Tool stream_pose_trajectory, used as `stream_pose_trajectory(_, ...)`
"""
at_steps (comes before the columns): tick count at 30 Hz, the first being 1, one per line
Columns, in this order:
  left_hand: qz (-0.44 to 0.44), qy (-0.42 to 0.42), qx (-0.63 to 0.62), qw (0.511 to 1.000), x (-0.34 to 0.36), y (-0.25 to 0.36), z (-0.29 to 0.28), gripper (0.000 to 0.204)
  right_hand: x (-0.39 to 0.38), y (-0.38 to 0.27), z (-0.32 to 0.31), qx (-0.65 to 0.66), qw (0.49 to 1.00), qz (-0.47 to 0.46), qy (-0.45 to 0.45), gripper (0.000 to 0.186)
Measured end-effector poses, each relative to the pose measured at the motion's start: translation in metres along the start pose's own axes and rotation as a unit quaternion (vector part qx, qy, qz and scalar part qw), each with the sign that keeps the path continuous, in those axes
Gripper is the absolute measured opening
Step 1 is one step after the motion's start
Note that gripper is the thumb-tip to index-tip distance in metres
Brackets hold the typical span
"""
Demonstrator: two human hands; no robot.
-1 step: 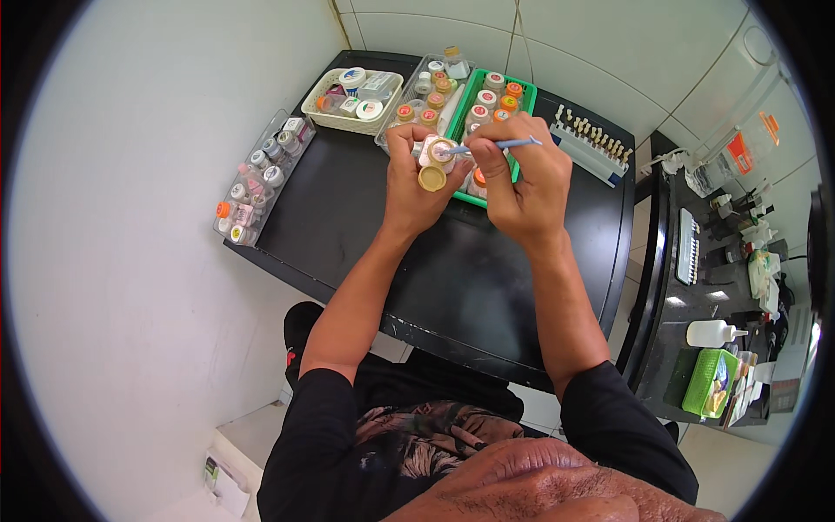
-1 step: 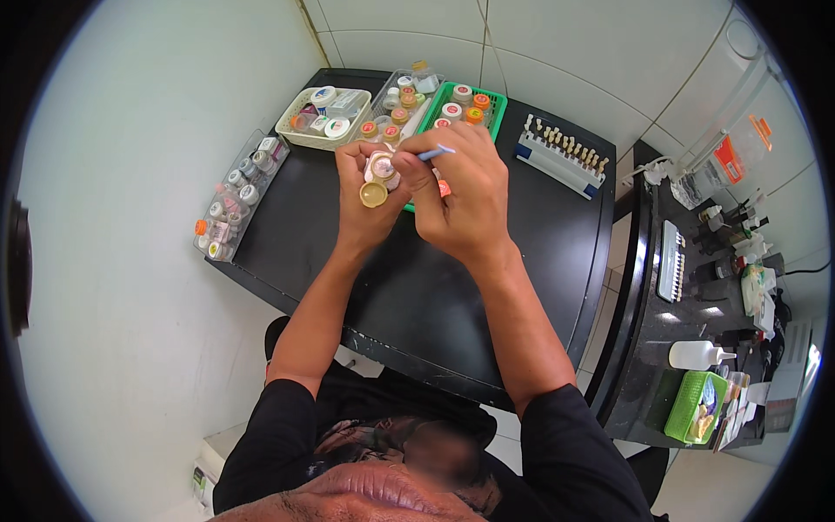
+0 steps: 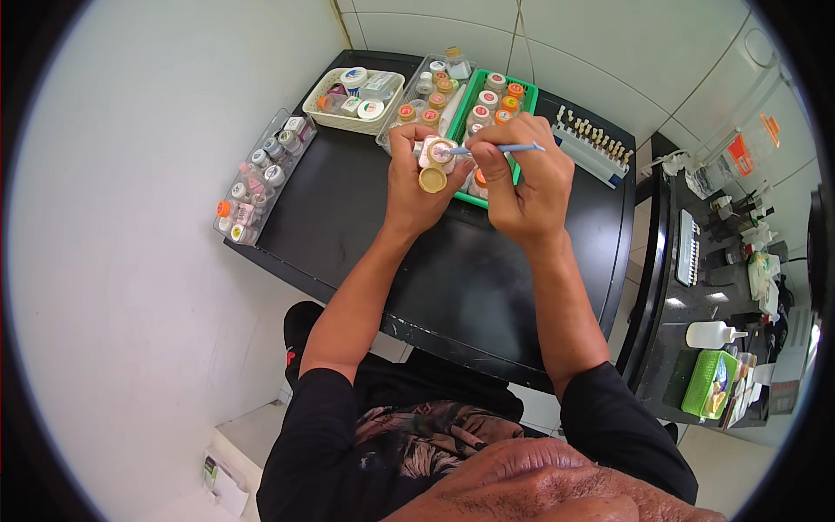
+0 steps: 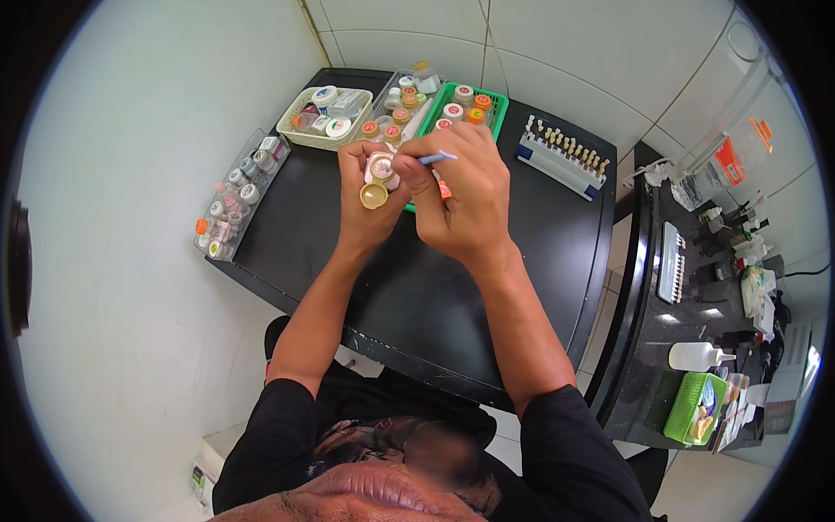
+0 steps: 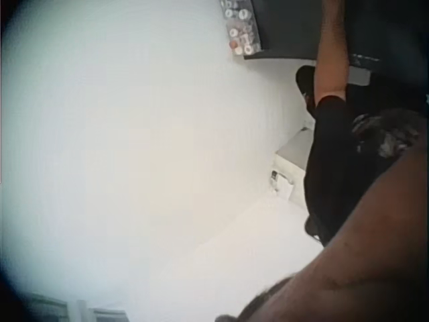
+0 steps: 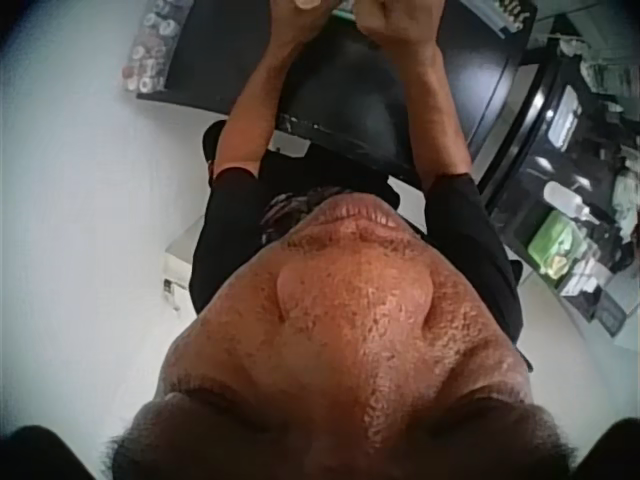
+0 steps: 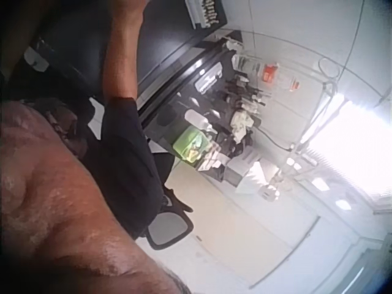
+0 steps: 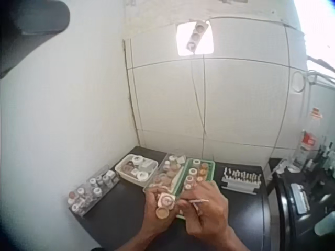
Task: The person applies colored material to the surface of dental prosthetics using a small brush. The person dips the brush into various small jars of pigment and carefully paints the surfaces of the prosthetic teeth and gums.
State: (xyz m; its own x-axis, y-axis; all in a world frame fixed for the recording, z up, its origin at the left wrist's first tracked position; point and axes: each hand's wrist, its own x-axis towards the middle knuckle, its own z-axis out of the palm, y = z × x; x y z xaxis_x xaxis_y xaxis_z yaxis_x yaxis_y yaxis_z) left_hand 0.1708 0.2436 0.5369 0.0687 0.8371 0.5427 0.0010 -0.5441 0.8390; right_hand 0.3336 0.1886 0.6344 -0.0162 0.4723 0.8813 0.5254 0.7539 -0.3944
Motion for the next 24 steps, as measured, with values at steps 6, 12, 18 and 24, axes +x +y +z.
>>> stream_pose_trajectory(6, 0.035, -0.004, 0.006, 0.999, 0.001, -0.001, -0.001, 0.065, -0.001, 0.002, 0.002, -0.006, 0.998, -0.046, -0.032, 0.008)
stream_pose_trajectory(12, 0.045, -0.010, 0.030, 0.998, -0.001, 0.000, -0.001, 0.064, -0.006, 0.005, 0.007, 0.028, 0.999, 0.006, -0.047, 0.007)
stream_pose_trajectory(18, 0.060, -0.020, 0.016, 0.998, -0.002, -0.008, 0.002, 0.069, -0.006, 0.004, 0.008, 0.018, 0.999, 0.020, -0.030, 0.008)
stream_pose_trajectory(24, 0.092, -0.019, -0.024, 0.995, -0.002, -0.016, 0.005, 0.070, -0.005, 0.003, 0.004, -0.009, 0.999, 0.019, -0.030, 0.009)
